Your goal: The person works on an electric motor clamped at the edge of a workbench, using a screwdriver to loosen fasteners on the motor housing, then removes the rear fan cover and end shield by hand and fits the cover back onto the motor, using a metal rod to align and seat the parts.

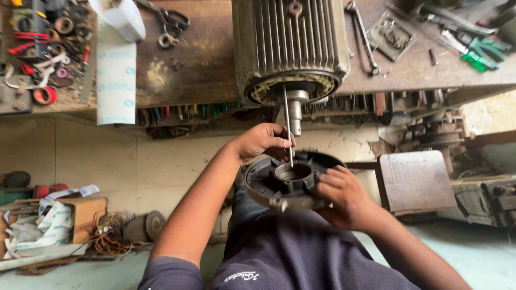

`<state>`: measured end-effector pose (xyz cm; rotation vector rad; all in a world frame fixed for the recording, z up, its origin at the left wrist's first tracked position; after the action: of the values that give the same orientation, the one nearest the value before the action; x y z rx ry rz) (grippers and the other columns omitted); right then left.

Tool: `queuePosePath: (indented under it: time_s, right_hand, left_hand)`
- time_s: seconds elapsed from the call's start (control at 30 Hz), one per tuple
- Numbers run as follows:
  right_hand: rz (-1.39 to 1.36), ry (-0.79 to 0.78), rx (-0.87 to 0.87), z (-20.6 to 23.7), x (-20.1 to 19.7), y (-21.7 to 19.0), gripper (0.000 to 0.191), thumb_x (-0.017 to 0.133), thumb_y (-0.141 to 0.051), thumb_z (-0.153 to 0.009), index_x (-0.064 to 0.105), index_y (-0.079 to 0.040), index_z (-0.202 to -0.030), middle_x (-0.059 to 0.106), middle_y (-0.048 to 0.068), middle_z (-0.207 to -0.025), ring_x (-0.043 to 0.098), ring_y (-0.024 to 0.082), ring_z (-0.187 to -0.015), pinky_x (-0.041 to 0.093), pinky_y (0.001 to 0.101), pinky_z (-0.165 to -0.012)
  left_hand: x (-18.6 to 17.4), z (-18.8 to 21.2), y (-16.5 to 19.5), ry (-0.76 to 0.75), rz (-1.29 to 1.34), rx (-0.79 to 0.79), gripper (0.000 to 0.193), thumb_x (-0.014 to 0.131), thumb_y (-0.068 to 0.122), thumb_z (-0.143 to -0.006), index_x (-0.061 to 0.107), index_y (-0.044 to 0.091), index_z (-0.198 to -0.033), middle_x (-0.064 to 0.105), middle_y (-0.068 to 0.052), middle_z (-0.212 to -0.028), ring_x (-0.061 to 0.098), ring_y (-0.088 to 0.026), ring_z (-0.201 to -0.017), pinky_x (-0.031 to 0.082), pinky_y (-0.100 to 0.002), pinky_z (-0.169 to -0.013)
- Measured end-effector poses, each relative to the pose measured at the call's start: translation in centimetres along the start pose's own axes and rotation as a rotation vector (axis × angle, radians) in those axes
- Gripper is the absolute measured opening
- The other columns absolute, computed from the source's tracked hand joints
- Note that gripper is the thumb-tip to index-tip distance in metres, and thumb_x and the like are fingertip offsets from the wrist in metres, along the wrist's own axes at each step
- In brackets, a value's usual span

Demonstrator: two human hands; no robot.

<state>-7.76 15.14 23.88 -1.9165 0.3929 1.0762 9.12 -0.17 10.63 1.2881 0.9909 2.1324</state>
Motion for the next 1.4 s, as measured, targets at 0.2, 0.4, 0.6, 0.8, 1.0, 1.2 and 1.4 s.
queuePosePath:
  time_s: [0.2, 0.4, 0.6, 0.8, 1.0, 1.2, 1.4]
  right_hand:
    - [0.008, 0.0, 0.001, 0.3, 0.4, 0.0, 0.037, 0.08, -0.014, -0.058, 0.065, -0.01, -0.092, 0.061, 0.003, -0.084, 0.058, 0.027, -0.079, 0.046, 0.0457, -0.083]
    - [-0.046, -0.03, 0.079, -0.7, 1.2, 1.5, 0.038, 0.082, -0.015, -0.06, 0.064, -0.009, -0.093, 0.061, 0.004, -0.086, 0.059, 0.028, -0.082, 0.045, 0.0466, -0.085]
    - [-0.073, -0.047, 0.136, -1.0, 1.2, 2.2, 0.039, 0.082, -0.015, -0.058, 0.065, -0.009, -0.093, 0.062, 0.005, -0.086, 0.059, 0.029, -0.083, 0.046, 0.0464, -0.085]
    - [-0.06, -0.038, 0.13, -1.3, 0.5, 2.3, 0.039, 0.083, -0.015, -0.06, 0.065, -0.009, -0.094, 0.063, 0.004, -0.086, 0.06, 0.028, -0.082, 0.045, 0.0465, -0.087]
    - [-0.058, -0.037, 0.144, -1.7, -0.2, 2.4, 0.039, 0.084, -0.017, -0.06, 0.065, -0.009, -0.094, 0.063, 0.004, -0.086, 0.061, 0.027, -0.083, 0.045, 0.0468, -0.087]
    - [-0.075, -0.082, 0.204, -2.3, -0.3, 2.6, 0.041, 0.084, -0.016, -0.058, 0.065, -0.008, -0.094, 0.063, 0.005, -0.085, 0.061, 0.029, -0.083, 0.044, 0.0464, -0.086]
    - [-0.131, -0.066, 0.199, -3.5, -1.1, 2.2, 0.04, 0.084, -0.016, -0.061, 0.065, -0.006, -0.095, 0.065, 0.008, -0.087, 0.063, 0.031, -0.086, 0.046, 0.0467, -0.084]
  left_hand:
    - [-0.4, 0.1, 0.0, -0.03, 0.02, -0.014, 0.023, 0.071, 0.014, -0.096, 0.07, -0.001, -0.113, 0.077, -0.013, -0.101, 0.076, -0.023, -0.09, 0.065, -0.037, -0.083]
    - [-0.2, 0.1, 0.2, -0.063, 0.053, -0.05, 0.022, 0.071, 0.014, -0.096, 0.071, -0.001, -0.112, 0.077, -0.013, -0.102, 0.076, -0.022, -0.092, 0.064, -0.037, -0.085]
    - [-0.3, -0.1, -0.1, -0.08, 0.056, -0.071, 0.021, 0.071, 0.012, -0.095, 0.071, -0.001, -0.112, 0.077, -0.013, -0.102, 0.076, -0.022, -0.093, 0.064, -0.037, -0.086]
    - [-0.6, -0.4, -0.2, -0.114, 0.081, -0.076, 0.021, 0.071, 0.011, -0.095, 0.07, -0.001, -0.112, 0.077, -0.013, -0.102, 0.076, -0.023, -0.094, 0.064, -0.039, -0.087]
    - [-0.5, -0.5, 0.1, -0.097, 0.048, -0.083, 0.022, 0.072, 0.012, -0.094, 0.07, -0.001, -0.112, 0.077, -0.014, -0.102, 0.077, -0.024, -0.095, 0.065, -0.039, -0.088]
    - [-0.7, -0.6, 0.1, -0.1, -0.024, -0.081, 0.022, 0.072, 0.016, -0.095, 0.072, 0.001, -0.111, 0.077, -0.01, -0.1, 0.076, -0.019, -0.091, 0.063, -0.035, -0.085]
    - [-1.3, -0.6, 0.1, -0.08, -0.15, -0.045, 0.023, 0.074, 0.02, -0.094, 0.075, 0.004, -0.111, 0.077, -0.003, -0.099, 0.069, -0.011, -0.089, 0.055, -0.029, -0.082]
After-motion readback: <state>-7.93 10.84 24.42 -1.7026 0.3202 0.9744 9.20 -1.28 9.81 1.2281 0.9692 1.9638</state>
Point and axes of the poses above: each hand's wrist, its own z-axis away from the middle knuckle, its own x-axis out of the palm, y = z × x, the point moved 4 cm from there along -z, towards the middle knuckle
